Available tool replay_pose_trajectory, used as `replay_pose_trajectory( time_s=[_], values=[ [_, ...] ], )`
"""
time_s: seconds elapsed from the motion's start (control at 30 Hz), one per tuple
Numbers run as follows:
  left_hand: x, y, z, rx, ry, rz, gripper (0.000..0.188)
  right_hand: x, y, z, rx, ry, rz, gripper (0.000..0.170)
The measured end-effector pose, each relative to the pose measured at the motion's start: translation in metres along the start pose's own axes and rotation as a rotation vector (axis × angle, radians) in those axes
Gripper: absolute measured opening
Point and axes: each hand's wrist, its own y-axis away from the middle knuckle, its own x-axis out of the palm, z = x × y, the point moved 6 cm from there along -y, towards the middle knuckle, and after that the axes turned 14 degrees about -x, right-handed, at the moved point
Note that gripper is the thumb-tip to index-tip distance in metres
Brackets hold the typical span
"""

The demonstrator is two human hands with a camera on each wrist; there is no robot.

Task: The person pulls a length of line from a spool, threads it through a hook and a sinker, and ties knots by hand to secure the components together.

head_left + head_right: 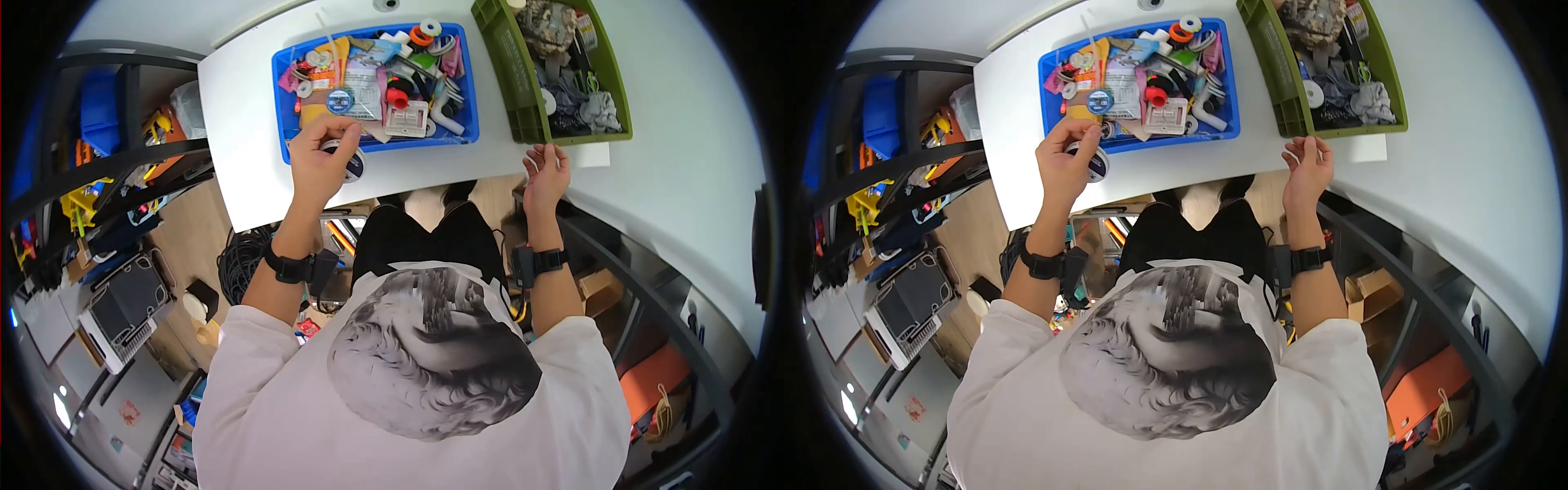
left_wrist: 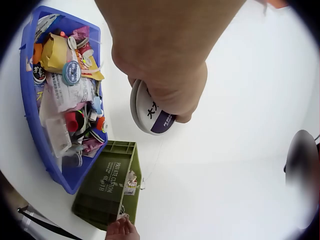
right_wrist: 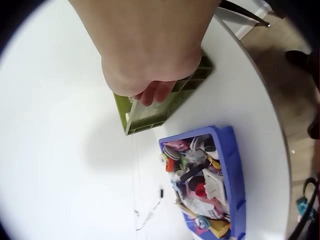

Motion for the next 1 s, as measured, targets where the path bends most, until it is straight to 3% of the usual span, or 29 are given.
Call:
replay_pose_trajectory(
  time_s=[0.17,0.27,0.3,0.4,0.5,0.57,0.63,0.77,0.87,0.93,1.0],
  values=[
    [0.017,0.011,0.013,-0.002,-0.06,0.016,0.007,-0.013,0.015,-0.014,0.047,0.109,0.091,0.017],
    [0.035,0.015,0.032,-0.026,-0.057,-0.004,0.01,-0.008,0.018,-0.034,0.078,0.133,0.365,0.016],
    [0.038,0.015,0.039,0.008,-0.095,-0.03,0.009,-0.014,0.014,-0.044,0.099,0.138,0.37,0.016],
    [0.042,0.017,0.057,0.015,-0.077,-0.132,0.004,-0.02,0.008,-0.068,-0.032,0.265,0.671,0.016],
    [0.043,0.016,0.087,0.038,0.035,-0.263,0.004,-0.042,0.002,-0.1,0.035,0.231,0.856,0.014],
    [0.045,0.013,0.104,0.084,0.036,-0.355,0.005,-0.056,-0.002,-0.11,0.085,0.234,0.879,0.013],
    [0.052,0.012,0.111,0.122,0.047,-0.357,0.007,-0.074,-0.003,-0.126,0.3,0.198,0.813,0.011],
    [0.067,0.019,0.122,0.165,0.019,-0.386,0.007,-0.093,0.007,-0.144,0.251,0.158,0.942,0.01],
    [0.069,0.023,0.136,0.181,0.061,-0.379,0.007,-0.106,0.038,-0.199,0.453,0.351,1.368,0.011],
    [0.073,0.027,0.146,0.168,0.122,-0.403,0.007,-0.131,0.063,-0.278,0.524,0.547,1.616,0.021],
    [0.08,0.029,0.154,0.193,0.093,-0.41,0.006,-0.185,0.104,-0.377,0.372,0.847,2.071,0.036]
  ],
)
